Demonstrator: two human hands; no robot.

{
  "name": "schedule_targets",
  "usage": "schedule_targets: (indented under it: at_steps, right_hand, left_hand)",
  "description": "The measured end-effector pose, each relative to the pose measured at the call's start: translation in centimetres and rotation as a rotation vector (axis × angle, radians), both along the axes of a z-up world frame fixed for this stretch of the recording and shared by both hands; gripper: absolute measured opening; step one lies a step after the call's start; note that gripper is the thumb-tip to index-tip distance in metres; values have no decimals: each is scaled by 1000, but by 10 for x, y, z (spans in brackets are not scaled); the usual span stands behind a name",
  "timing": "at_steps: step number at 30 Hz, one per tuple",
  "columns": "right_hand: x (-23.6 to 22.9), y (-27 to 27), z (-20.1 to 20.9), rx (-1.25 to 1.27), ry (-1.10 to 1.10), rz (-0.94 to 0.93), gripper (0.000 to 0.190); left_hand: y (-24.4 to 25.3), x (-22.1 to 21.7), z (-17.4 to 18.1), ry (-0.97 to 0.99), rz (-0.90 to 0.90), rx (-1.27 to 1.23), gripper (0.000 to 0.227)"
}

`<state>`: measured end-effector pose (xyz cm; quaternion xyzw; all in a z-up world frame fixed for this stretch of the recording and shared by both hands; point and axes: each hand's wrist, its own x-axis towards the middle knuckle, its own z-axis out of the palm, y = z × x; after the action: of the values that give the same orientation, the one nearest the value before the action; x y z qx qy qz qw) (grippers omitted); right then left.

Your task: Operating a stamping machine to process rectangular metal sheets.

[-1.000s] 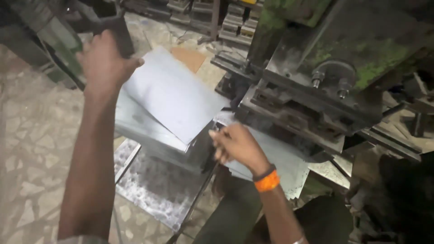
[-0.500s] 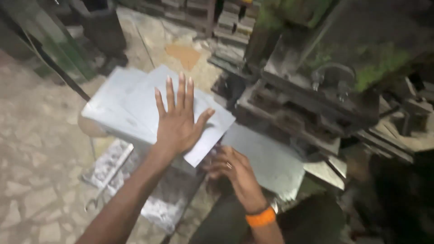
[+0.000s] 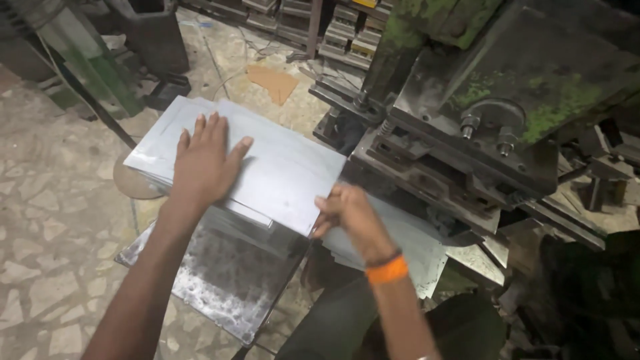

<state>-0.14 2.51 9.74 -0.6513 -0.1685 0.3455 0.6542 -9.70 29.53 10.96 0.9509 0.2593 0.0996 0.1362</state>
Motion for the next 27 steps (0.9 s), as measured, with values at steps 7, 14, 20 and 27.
schedule_targets:
  at_steps: [7,14,20,27]
  right_hand:
    - [32,1,-5,-140,-80,-114,16]
    - [8,-77,9,156,124,-549,40]
    - [-5,-140,-8,357,136,-484,57]
    - [-17,-221,-93,992,570,-647,18]
  left_hand:
    - [-17,-48,21,34,46,61,91]
    - [-28,-34,18,-9,28,53,81]
    - [-145,-30,67,-381,-110,-549,74]
    - [-237,-32,35,-564,179,-1479,79]
